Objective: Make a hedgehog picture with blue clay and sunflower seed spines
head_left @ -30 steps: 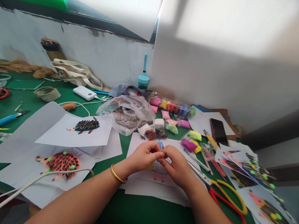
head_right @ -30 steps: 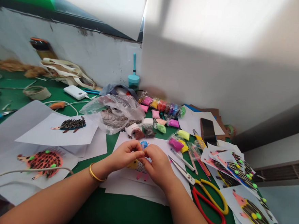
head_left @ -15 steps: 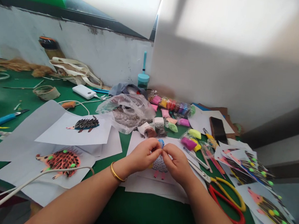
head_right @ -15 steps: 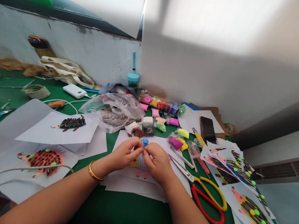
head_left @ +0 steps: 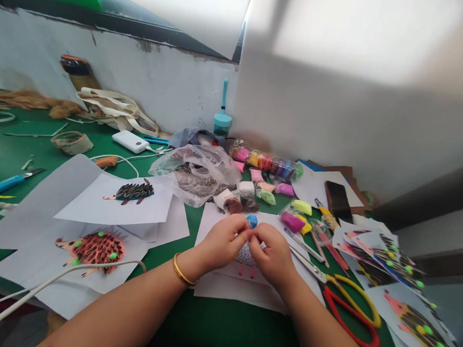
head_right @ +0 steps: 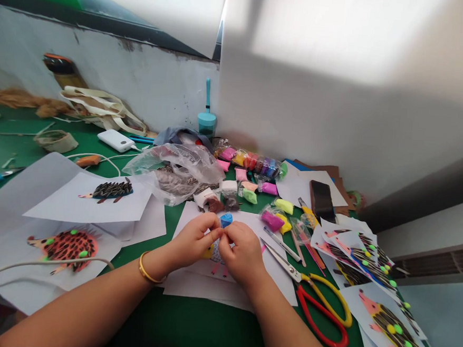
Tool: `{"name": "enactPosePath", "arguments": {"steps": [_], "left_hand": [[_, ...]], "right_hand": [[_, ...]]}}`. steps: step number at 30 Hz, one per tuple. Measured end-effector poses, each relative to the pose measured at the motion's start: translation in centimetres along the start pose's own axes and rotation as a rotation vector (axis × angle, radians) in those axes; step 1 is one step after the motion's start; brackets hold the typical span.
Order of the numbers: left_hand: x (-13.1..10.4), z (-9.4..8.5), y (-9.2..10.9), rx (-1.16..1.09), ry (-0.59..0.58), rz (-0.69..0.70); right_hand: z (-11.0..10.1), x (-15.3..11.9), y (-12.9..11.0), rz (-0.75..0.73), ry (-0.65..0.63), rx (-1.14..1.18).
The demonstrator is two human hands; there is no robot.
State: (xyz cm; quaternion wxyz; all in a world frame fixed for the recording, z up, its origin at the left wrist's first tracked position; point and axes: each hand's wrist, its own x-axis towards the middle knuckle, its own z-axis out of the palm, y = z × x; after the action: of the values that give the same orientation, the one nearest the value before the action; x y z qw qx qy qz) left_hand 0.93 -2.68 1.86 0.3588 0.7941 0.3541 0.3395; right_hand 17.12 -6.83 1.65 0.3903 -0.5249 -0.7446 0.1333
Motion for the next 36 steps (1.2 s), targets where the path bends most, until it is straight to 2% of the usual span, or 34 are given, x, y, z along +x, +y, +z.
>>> {"name": "enactPosePath", "arguments": {"steps": [4,7,11,15,18,22,25,28,36], "left_hand": [[-0.4,0.3,0.3,0.164,0.064,0.035],[-0.4,0.3,0.2,0.192,0.115,0.011],[0.1,-0.1,-0.3,0.037,0.213,-0.034],[0.7,-0.7,-0.5,-0.214,0.219,-0.225],[0.7,-0.8,-0.4,-0.375,0.169,-0.281],[0.6,-0.4,-0.4,-0.539,0.086,-0.286],[0.7,-0.1,-0.4,-0.619,0.120,-0.302],[0.9,0.1,-0.3,-0.609,0.159,-0.299],[0.7,0.4,-0.5,-0.618,0.146,-0.299]], "right_hand": [[-0.3,0.1,0.4,0.087,0.114,-0.020],[-0.6,0.1,0.3,0.066,0.129,-0.007],[-0.7,-0.1,0.2,-0.030,0.111,0.038],[-1.1,-0.1,1.6,-0.077,0.187,0.036],[-1.2,-0.2,2.6,-0.073,0.070,0.010],[-1.1,-0.1,2.5,-0.070,-0.058,0.043],[-1.1,0.1,2.0,-0.067,-0.048,0.066],[-1.2,0.3,1.6,-0.059,-0.010,0.082],[-1.1,0.6,1.5,-0.063,-0.052,0.089]]}}
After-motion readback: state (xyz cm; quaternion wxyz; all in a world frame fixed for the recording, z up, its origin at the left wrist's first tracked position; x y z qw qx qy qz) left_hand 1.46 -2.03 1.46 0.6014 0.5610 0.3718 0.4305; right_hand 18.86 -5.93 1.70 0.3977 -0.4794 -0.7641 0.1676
